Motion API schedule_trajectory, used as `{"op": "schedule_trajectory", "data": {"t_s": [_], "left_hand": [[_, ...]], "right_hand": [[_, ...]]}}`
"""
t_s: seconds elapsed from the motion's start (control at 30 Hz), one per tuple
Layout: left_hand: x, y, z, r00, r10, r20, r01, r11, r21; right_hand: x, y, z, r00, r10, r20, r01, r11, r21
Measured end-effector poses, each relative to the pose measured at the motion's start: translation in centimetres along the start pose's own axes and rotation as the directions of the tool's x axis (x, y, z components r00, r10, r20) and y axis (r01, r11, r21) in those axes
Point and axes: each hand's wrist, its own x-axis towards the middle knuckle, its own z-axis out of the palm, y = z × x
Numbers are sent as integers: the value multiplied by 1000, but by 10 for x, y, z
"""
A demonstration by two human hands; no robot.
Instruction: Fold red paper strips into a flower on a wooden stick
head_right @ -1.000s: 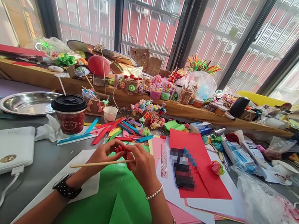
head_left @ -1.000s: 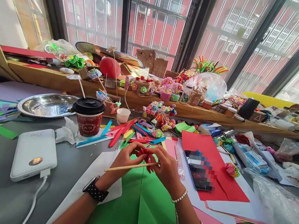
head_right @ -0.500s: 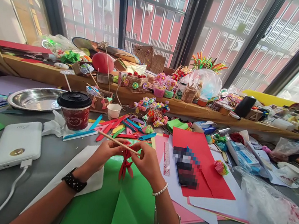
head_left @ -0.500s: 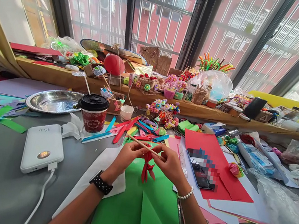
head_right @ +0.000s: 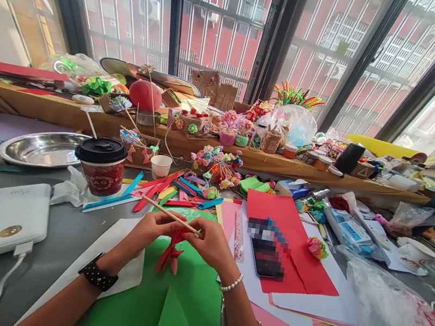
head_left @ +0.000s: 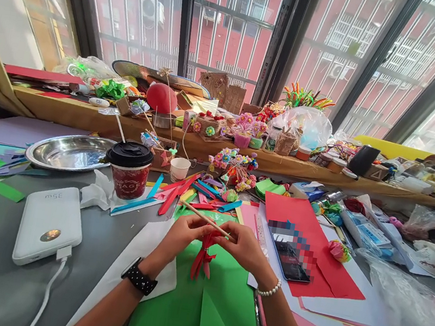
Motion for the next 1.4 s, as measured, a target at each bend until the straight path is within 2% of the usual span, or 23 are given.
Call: {"op": "schedule_trajectory", "data": {"t_s": [0.13,0.47,0.73,0.97,1.4], "left_hand": [[1,-2,0,994,-43,-98,38,998,-45],[6,-3,-1,983,-125,-135,115,990,-79],[4,0,1,994,-81,-76,77,995,-57],[5,-4,0,990,-84,-112,86,996,12],[8,-13,-1,993,-54,-109,51,998,-36]], "right_hand": [[0,3,8,997,-18,-71,12,996,-90],[-1,-3,16,982,-105,-156,54,952,-302],[0,-1,11,991,-85,-105,58,969,-240],[0,-1,5,998,-62,-16,59,987,-149],[2,-3,17,992,-37,-122,1,960,-281]]}}
